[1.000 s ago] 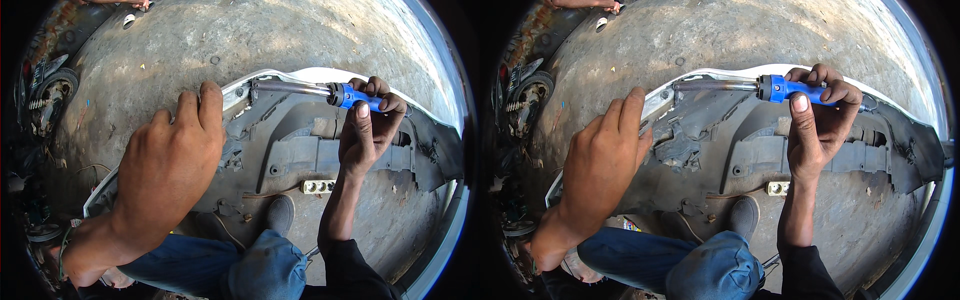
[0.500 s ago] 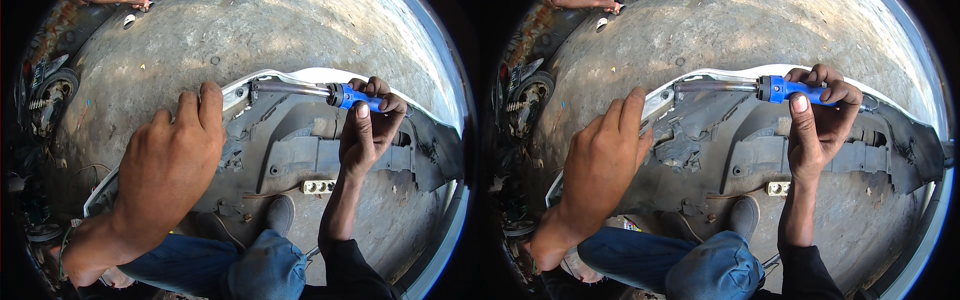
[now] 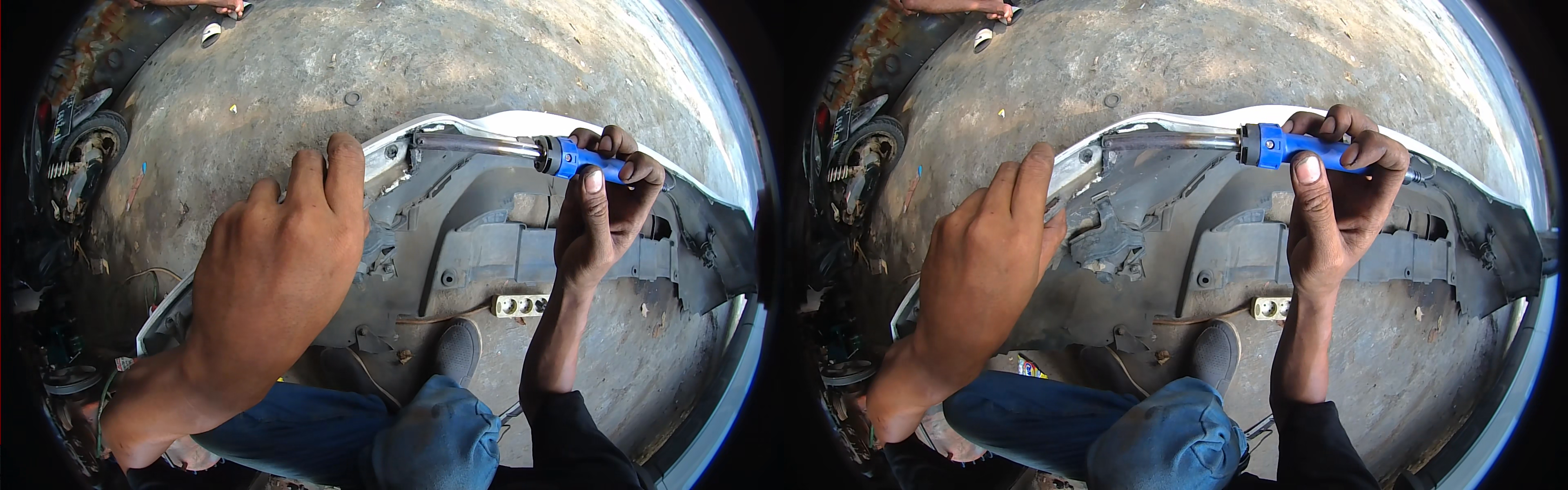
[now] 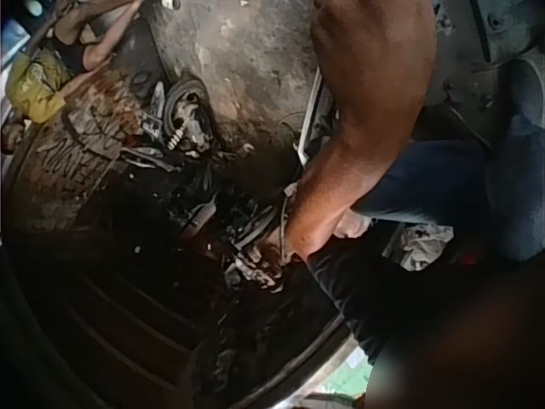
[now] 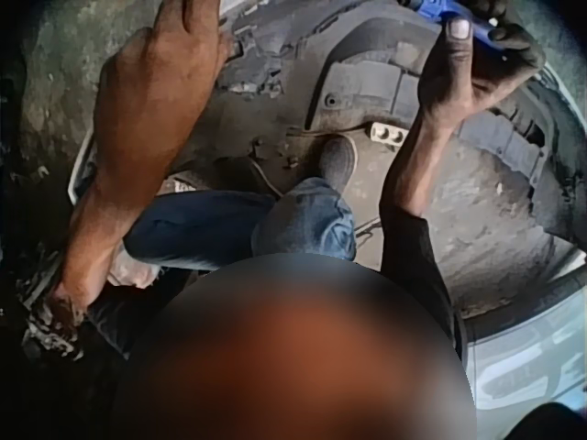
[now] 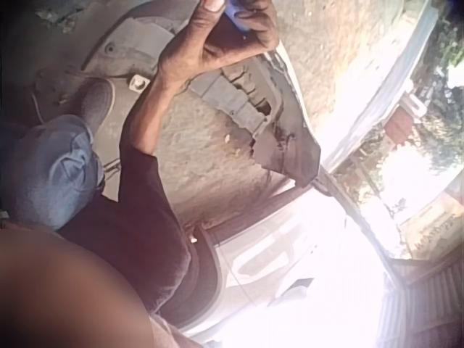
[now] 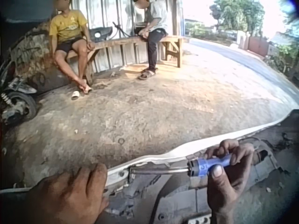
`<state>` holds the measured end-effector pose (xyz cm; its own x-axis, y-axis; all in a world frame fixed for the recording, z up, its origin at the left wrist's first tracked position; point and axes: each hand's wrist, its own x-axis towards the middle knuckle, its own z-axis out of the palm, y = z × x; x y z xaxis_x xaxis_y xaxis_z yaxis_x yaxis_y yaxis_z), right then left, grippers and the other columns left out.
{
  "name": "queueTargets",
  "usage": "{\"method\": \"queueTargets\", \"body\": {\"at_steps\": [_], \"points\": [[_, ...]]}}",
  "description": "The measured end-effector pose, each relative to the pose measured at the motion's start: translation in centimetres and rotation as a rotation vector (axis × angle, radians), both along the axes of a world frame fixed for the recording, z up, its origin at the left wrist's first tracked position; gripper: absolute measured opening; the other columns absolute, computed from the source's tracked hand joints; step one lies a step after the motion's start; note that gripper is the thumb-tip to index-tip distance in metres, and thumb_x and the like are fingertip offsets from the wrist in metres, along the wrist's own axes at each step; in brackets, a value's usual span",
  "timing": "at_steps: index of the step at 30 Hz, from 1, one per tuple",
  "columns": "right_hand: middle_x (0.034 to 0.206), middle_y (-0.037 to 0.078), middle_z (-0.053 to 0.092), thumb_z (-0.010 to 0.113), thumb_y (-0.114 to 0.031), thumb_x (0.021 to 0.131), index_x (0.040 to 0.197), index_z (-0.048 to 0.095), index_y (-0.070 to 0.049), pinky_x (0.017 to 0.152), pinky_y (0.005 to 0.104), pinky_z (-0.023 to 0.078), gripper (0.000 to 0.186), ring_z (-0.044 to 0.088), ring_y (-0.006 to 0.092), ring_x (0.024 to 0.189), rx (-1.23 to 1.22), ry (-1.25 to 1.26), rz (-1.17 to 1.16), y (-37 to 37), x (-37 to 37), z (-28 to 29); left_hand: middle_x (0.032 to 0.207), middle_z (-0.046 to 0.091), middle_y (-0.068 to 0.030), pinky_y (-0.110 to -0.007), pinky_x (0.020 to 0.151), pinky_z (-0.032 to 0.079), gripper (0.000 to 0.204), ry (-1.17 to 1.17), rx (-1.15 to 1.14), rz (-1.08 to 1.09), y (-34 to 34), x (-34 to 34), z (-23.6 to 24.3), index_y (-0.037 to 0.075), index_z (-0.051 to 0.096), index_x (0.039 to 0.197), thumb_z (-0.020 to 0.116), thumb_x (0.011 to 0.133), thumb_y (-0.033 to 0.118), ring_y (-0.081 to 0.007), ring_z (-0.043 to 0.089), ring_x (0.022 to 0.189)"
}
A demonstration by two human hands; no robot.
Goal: Repairing a damaged car bumper using a soldering iron to melt and fuse plastic parts.
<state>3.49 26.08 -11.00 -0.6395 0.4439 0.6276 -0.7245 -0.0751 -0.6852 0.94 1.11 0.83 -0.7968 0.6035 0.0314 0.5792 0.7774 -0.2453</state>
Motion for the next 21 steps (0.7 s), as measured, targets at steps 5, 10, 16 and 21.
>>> {"method": "queueTargets", "body": {"at_steps": [5,10,16,21], "points": [[0.112,0.015,0.048,0.07,0.003,0.087,0.109,0.042,-0.01,0.098,0.0483,0.044,0.038,0.054,0.0295,0.108,-0.012,-0.013,-0.034,0.12,0.06,-0.02,0.105,0.068,-0.0187,-0.04,0.073,0.059,0.052,-0.016,0.022,-0.006,0.02,-0.22,-0.48,-0.001,0.055,0.127,0.076,0.081,0.013,-0.0331,0.071,0.086],[0.112,0.015,0.048,0.07,0.004,0.087,0.109,0.042,-0.01,0.098,0.0486,0.044,0.038,0.054,0.0298,0.108,0.001,-0.005,0.006,0.25,0.1,-0.17,0.104,0.068,-0.0184,-0.04,0.073,0.059,0.052,-0.013,0.023,-0.011,-0.03,-0.19,-0.49,-0.001,0.055,0.126,0.077,0.081,0.013,-0.0331,0.071,0.086],[0.112,0.015,0.048,0.07,0.004,0.087,0.109,0.042,-0.009,0.097,0.0487,0.044,0.038,0.054,0.0302,0.107,-0.02,-0.004,-0.031,0.13,0.11,-0.01,0.104,0.068,-0.0187,-0.04,0.073,0.058,0.052,-0.019,0.023,-0.006,0.0,-0.11,-0.35,-0.002,0.055,0.126,0.077,0.081,0.013,-0.0332,0.071,0.086],[0.113,0.015,0.048,0.07,0.004,0.087,0.11,0.042,-0.009,0.097,0.0486,0.044,0.039,0.054,0.0307,0.107,0.002,0.012,-0.015,0.38,0.04,-0.3,0.104,0.068,-0.0188,-0.04,0.074,0.058,0.052,-0.014,0.018,-0.01,-0.01,-0.13,-0.41,-0.002,0.055,0.126,0.077,0.081,0.012,-0.033,0.071,0.087]]}}
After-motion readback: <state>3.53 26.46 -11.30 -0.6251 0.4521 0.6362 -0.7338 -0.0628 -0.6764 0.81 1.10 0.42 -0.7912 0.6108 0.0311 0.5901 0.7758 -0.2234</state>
